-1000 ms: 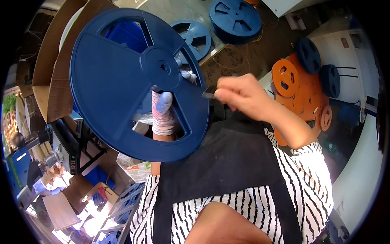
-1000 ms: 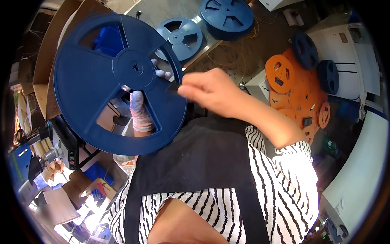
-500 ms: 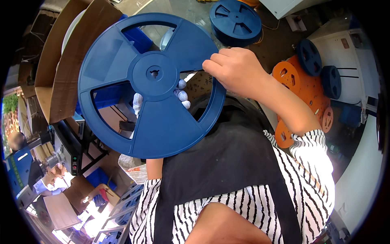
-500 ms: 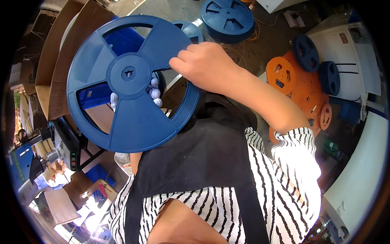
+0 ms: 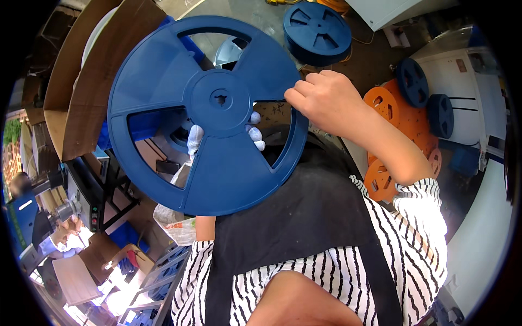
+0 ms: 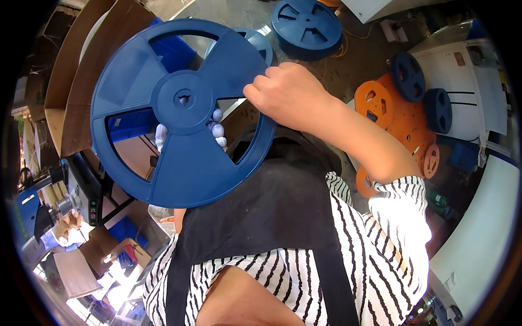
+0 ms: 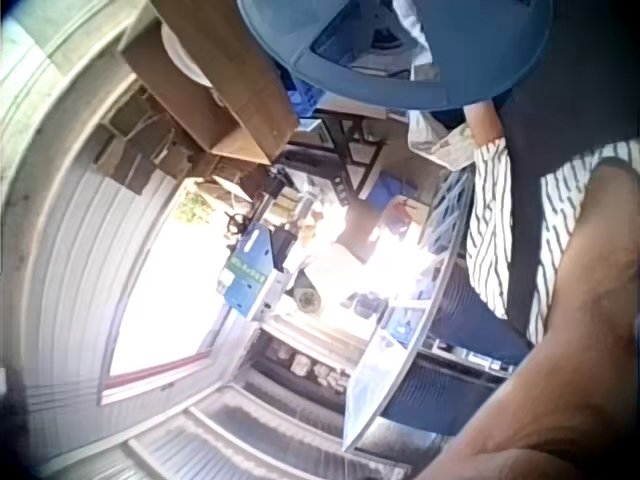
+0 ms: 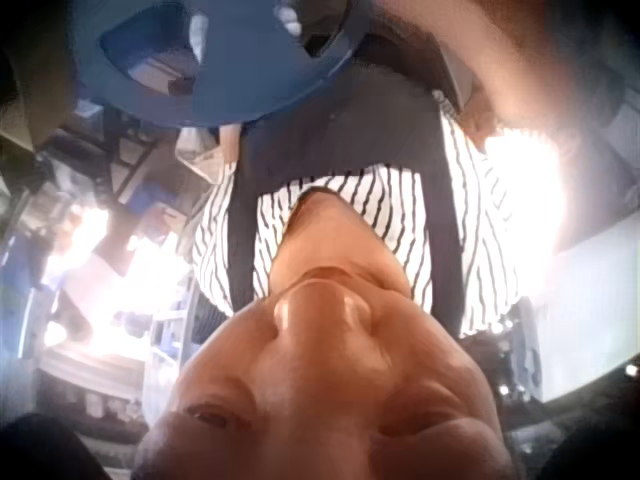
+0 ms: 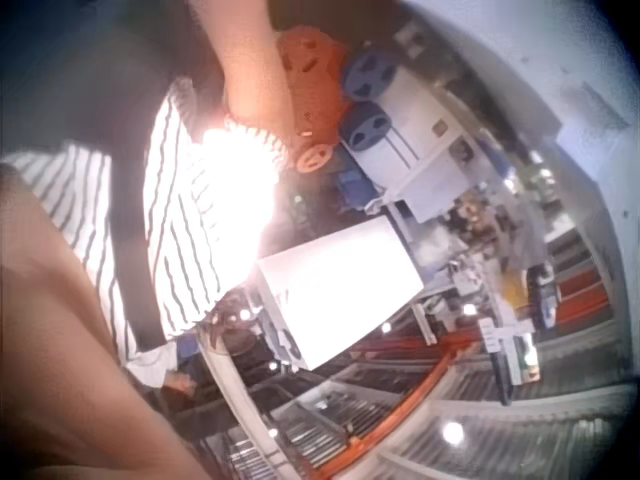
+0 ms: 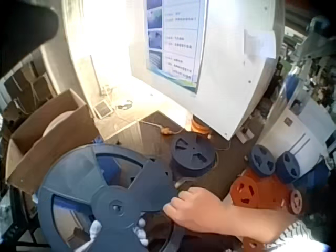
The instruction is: The person retrieves blue plastic reels from a rack and a bag, then uses a small metal tool to scrape and smooth the edges of each reel. The person handles the reels one at a time, rotating them to access different edges, and places finished reels on the floor.
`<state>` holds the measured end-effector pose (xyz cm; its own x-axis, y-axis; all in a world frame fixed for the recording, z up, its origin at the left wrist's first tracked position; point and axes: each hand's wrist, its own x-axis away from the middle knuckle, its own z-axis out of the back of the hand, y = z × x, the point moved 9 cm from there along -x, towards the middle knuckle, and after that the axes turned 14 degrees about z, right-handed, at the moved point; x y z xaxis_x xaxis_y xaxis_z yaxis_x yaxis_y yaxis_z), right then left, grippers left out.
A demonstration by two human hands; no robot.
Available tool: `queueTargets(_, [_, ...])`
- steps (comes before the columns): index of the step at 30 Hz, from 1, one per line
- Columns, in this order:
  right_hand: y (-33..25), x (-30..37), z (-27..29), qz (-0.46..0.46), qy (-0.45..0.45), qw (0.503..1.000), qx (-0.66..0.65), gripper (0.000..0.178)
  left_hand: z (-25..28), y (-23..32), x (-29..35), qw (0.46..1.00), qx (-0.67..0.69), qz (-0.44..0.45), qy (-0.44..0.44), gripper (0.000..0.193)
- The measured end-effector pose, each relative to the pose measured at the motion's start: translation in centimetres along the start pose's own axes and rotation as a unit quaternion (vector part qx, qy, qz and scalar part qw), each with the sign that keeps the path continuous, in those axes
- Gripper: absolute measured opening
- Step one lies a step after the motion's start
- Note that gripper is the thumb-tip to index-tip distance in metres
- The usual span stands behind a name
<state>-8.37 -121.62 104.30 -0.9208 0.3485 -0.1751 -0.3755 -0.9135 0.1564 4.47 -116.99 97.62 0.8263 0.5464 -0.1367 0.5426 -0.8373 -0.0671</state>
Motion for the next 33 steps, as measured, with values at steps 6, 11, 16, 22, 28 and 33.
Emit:
queueTargets(6, [0.6,0.5,2.8,-0.01,0.084,0.996,-0.023,0.013,-0.2,0.1,-0.6,1.0,-0.012,-0.006,0.002,0.089])
queueTargets(11, [0.3,-1.4,2.5,0.013,0.089,0.996,-0.023,0.012,-0.1,0.7,0.4,0.998,-0.04,-0.04,0.019,0.088])
queueTargets(16, [2.8,1.0,2.7,-0.081,0.063,0.984,-0.145,0.012,-0.3,2.0,0.3,0.997,-0.061,-0.054,0.012,0.089])
queueTargets(22, [5.0,2.0,-1.8,-0.361,0.193,0.597,-0.69,0.02,-1.6,8.3,-0.8,0.762,-0.582,-0.223,0.177,0.085])
queueTargets(28, [2.1,-2.7,-2.7,-0.304,0.052,0.581,-0.754,0.027,1.1,9.9,-0.9,0.598,-0.689,-0.27,0.308,0.063])
queueTargets(33, [1.5,-3.0,-1.7,-0.273,-0.043,0.672,-0.687,0.031,1.4,9.6,-0.8,0.644,-0.672,-0.204,0.303,0.057])
